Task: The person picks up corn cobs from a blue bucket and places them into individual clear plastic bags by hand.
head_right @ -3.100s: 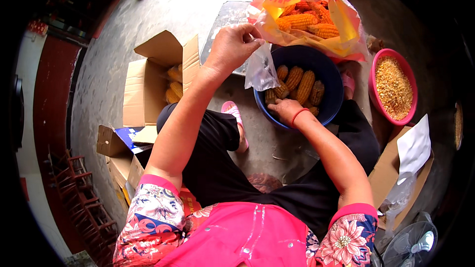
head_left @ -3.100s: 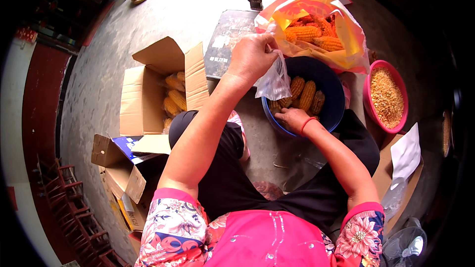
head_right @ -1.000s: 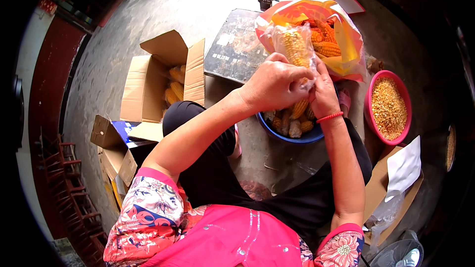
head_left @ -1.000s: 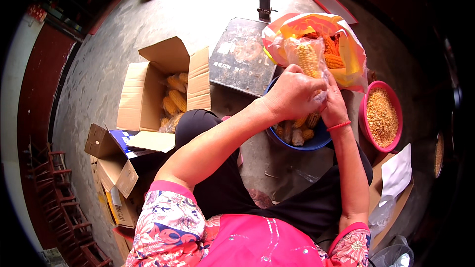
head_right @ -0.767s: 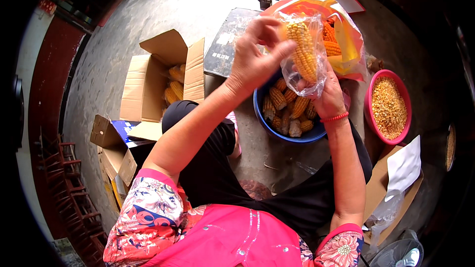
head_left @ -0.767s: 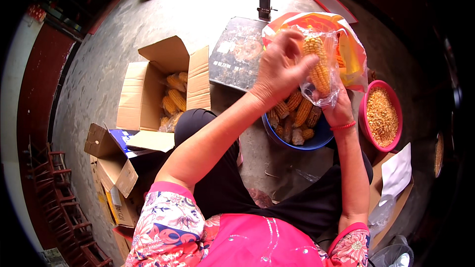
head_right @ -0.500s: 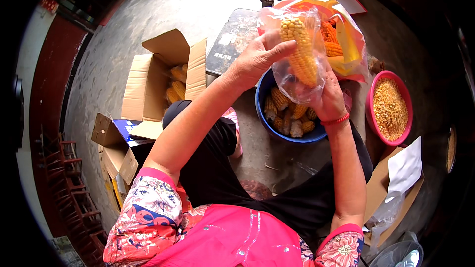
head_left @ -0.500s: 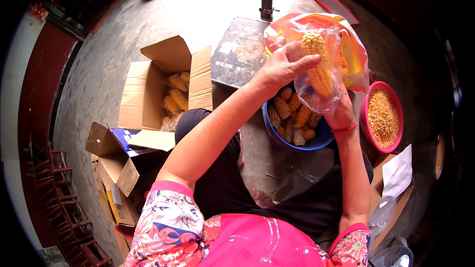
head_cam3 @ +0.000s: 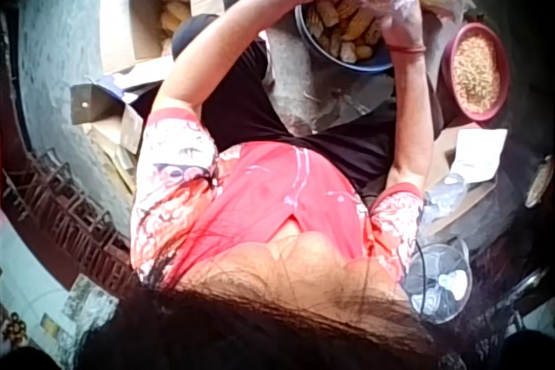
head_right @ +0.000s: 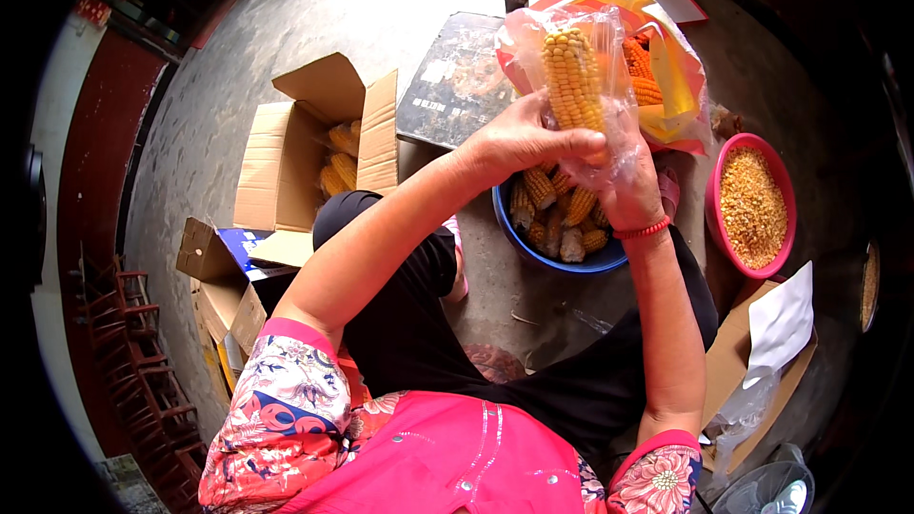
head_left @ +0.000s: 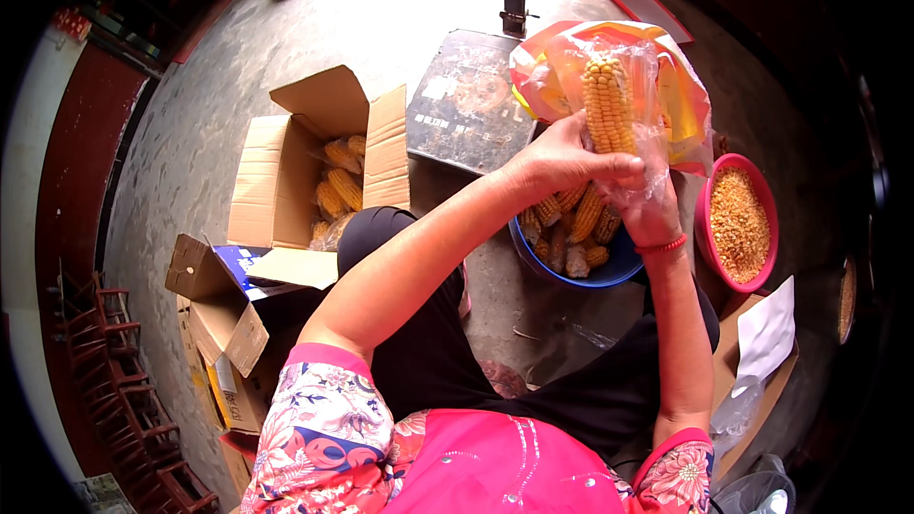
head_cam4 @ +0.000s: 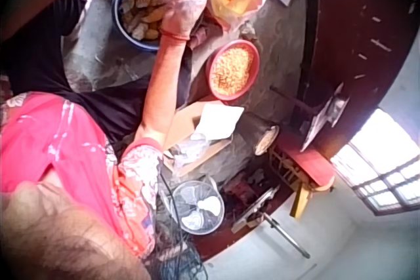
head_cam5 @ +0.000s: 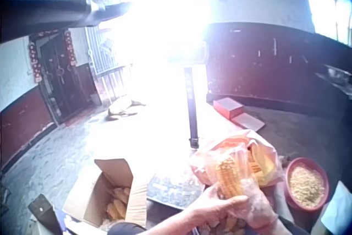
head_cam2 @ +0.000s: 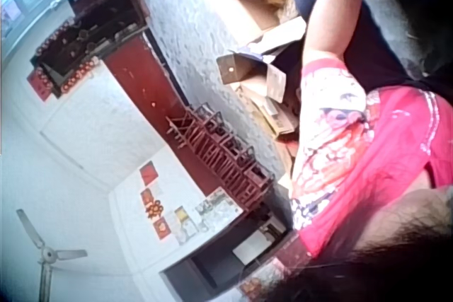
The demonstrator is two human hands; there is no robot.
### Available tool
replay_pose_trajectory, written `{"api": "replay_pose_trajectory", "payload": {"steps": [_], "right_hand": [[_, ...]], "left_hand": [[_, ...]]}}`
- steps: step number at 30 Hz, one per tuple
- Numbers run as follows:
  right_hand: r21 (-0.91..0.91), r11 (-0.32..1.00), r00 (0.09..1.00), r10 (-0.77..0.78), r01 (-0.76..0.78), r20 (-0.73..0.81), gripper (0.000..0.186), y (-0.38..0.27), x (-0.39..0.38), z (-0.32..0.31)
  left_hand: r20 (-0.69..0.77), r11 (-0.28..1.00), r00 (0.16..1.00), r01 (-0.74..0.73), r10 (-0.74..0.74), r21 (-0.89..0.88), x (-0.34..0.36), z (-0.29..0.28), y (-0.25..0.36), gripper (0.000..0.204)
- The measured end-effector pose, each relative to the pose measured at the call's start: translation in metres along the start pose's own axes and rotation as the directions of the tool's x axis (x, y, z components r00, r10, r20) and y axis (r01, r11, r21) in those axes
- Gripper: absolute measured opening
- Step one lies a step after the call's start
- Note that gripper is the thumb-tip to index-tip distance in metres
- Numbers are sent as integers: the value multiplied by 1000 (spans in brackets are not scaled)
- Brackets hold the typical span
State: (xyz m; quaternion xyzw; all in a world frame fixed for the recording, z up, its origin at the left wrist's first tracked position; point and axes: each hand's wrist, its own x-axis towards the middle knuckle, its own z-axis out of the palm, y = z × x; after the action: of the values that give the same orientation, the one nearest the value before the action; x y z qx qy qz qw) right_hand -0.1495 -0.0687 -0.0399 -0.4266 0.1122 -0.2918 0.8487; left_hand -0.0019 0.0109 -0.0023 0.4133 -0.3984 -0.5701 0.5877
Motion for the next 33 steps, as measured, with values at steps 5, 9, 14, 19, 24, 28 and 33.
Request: {"api": "replay_pose_trajectory", "payload": {"steps": [5,9,14,19,24,28,33], "right_hand": [[119,993,993,-26,12,117,55,8,4,2],[69,996,994,-62,56,93,47,6,5,7],[277,959,989,10,-52,151,48,6,4,7],[283,959,982,-26,-29,185,46,9,4,-5],[227,974,991,-18,-13,135,40,8,8,2],[-254,963,969,-140,85,-205,22,0,11,8],[-430,903,963,-112,-6,-247,19,-8,8,-7]], "left_hand": [[8,977,993,-118,122,-180,1,-10,4,60],[-69,959,966,-256,249,-119,2,-12,9,56],[-57,980,979,-197,196,-13,0,-8,8,51],[-33,992,992,-126,125,-21,0,-2,1,47],[-68,989,987,-147,146,-4,0,0,-6,43],[-127,981,973,-194,193,5,-1,-2,-3,42],[-235,964,944,-253,230,-75,-2,-13,13,48]]}}
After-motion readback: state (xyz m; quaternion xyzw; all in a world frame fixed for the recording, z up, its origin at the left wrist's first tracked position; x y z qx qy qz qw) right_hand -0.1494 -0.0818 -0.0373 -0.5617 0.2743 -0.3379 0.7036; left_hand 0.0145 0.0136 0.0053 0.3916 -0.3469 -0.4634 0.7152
